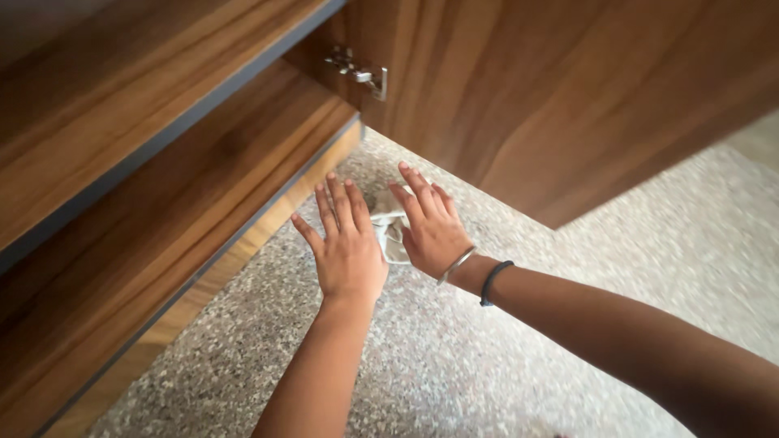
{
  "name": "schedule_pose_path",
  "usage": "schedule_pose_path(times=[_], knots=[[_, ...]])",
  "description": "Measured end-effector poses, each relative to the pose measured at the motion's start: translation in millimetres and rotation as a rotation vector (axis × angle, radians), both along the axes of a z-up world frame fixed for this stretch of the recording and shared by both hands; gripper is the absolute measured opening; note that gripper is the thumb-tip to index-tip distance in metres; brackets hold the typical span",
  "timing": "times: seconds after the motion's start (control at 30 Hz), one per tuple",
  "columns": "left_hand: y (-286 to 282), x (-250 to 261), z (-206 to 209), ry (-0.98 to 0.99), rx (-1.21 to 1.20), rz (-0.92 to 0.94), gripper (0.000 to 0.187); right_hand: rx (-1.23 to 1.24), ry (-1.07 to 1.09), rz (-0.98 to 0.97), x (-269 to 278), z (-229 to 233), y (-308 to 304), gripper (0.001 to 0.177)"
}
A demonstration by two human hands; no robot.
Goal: The person wipes the inside of a wooden cabinet with a cloth, then picks up various shoes from the floor and places them inside the cabinet one by one.
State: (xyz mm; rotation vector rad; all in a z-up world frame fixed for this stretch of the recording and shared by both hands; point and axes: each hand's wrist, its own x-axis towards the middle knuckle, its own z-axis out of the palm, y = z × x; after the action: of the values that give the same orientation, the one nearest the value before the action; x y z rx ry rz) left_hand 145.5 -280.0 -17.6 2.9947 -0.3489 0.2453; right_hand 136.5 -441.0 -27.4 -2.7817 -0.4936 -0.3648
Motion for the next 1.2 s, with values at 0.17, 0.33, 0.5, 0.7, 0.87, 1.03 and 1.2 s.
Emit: schedule_pose_path(times=[0.17,0.33,0.5,0.7,0.87,1.03,1.2], knots=[[-9.6,-9.0,16.6,0.145,0.023,-0.083,0.097,-0.013,-0.014,-0.073,-31.2,24.0,-6.3,0.079],[-18.3,-24.7,19.6,0.242,0.073,-0.156,0.106,-0.019,0.035,-0.2,-75.0,41.4,-16.4,0.082],[-58.0,-39.9,16.6,-0.039,-0.03,-0.232,0.089,-0.086,0.063,-0.316,-129.6,71.0,-33.0,0.084],[-121.8,-76.5,32.4,0.118,0.019,-0.439,0.09,-0.149,0.125,-0.425,-180.8,113.5,-53.6,0.085],[-169.4,-95.8,50.4,-0.086,0.116,-0.786,0.086,-0.206,0.088,-0.519,-191.7,139.0,-72.4,0.093],[-202.0,-110.2,63.8,-0.095,0.15,-0.739,0.078,-0.212,0.027,-0.547,-207.2,144.8,-99.0,0.09],[-225.0,-138.7,62.6,0.023,0.159,-0.751,0.08,-0.221,0.104,-0.549,-246.6,131.7,-146.9,0.085]])
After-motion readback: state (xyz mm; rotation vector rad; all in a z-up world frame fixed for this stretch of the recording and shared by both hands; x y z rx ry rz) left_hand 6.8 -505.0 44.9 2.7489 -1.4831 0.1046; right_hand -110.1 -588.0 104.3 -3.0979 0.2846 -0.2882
